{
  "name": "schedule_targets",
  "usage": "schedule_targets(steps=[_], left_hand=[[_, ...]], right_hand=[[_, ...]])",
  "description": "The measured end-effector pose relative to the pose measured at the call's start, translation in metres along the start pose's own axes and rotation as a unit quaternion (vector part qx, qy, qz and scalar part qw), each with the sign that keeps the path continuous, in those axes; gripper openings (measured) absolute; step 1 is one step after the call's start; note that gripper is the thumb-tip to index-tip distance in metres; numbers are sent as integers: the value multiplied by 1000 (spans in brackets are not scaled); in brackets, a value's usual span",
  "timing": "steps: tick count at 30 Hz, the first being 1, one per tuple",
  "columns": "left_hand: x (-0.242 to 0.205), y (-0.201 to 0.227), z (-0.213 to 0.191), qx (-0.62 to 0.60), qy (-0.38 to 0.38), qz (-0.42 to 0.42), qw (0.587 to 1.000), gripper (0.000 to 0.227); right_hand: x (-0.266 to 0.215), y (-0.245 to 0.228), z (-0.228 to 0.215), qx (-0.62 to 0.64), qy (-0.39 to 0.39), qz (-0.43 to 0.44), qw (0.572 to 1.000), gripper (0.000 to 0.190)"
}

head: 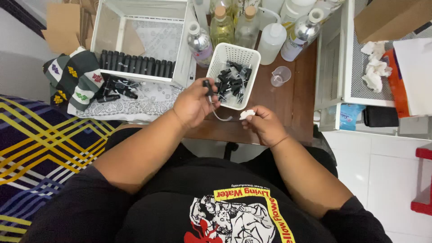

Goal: Assembling perfume sprayer components by joining dip tubes to sprayer heads

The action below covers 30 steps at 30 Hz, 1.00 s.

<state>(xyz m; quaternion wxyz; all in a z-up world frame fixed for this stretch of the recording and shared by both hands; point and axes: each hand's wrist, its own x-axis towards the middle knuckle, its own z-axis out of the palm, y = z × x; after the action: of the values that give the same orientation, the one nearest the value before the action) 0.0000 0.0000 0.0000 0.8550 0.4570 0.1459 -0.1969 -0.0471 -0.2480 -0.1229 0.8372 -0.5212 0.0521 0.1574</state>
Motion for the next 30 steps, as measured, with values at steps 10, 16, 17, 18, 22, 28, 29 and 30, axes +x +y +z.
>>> schedule_targets(steps=[10,16,17,18,22,28,29,30], left_hand=[[-37,-56,3,137,-124,12,983,31],[-44,-70,-10,119,-108,8,987,26],[-42,-72,-14,115,-100,1,988,26],[-40,-75,-18,112,-92,-6,989,26],[-53,-64,-13,91,-68,2,994,26],[-66,-61,-7,94,-43,11,995,27],[-65,-62,-10,95,-35,16,995,25],[-64,-64,-14,95,-28,21,995,23]], right_hand=[[-30,-22,31,-176,-61,-105,977,24],[-39,-19,40,-315,-13,-107,943,24],[-39,-13,40,-339,-7,-90,936,25],[-39,-8,40,-362,-1,-72,929,26],[-52,-25,72,-287,-12,-91,953,33],[-61,-46,83,-397,9,-175,901,23],[-63,-49,86,-391,5,-217,895,20],[-64,-51,88,-384,0,-258,887,17]])
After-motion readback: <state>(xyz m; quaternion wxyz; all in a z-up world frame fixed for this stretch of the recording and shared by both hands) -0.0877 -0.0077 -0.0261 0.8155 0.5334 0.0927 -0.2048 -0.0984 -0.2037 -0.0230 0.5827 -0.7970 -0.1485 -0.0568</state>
